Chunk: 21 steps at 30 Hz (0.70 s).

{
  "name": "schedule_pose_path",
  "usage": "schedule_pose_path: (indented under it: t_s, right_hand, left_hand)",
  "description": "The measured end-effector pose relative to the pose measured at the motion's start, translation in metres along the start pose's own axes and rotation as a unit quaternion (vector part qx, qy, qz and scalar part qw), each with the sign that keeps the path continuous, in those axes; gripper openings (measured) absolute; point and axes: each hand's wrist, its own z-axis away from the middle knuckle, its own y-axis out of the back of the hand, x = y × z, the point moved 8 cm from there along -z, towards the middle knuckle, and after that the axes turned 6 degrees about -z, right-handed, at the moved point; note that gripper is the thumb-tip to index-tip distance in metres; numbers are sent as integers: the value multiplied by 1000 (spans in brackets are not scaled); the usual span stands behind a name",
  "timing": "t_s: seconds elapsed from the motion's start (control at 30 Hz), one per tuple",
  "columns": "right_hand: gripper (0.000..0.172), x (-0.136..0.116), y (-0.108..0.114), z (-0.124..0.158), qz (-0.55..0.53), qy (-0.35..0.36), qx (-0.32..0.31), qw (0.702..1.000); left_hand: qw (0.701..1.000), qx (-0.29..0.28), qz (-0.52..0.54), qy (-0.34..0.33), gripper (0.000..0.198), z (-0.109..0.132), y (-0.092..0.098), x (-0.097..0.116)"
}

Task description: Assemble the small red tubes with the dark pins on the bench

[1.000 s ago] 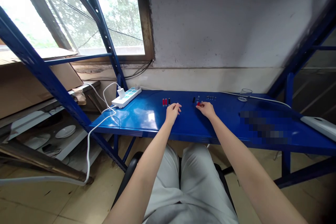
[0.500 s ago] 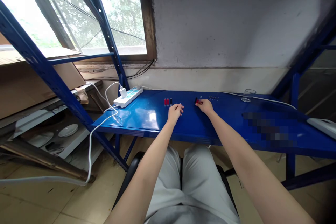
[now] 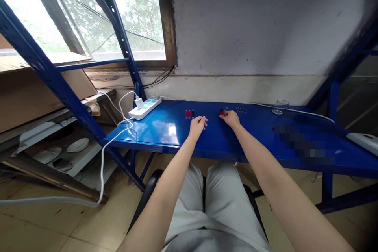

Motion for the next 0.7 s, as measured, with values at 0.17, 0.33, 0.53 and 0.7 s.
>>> schedule_pose_path:
  t_s: [0.17, 0.33, 0.53, 0.7]
  right_hand:
    - [20, 0, -1, -2, 5, 6, -4, 1000]
    - [15, 11, 0, -10, 17, 11, -45, 999]
    - [9, 26, 6, -18, 18, 27, -53, 998]
    - [15, 26, 10, -12, 12, 11, -28, 999]
  left_hand:
    - [1000, -2, -1, -1, 34, 1, 0, 0]
    - [1000, -8, 3, -3, 34, 2, -1, 0]
    - [1000, -14, -5, -3, 35, 2, -2, 1]
    - [1000, -18, -7, 1, 34, 3, -2, 1]
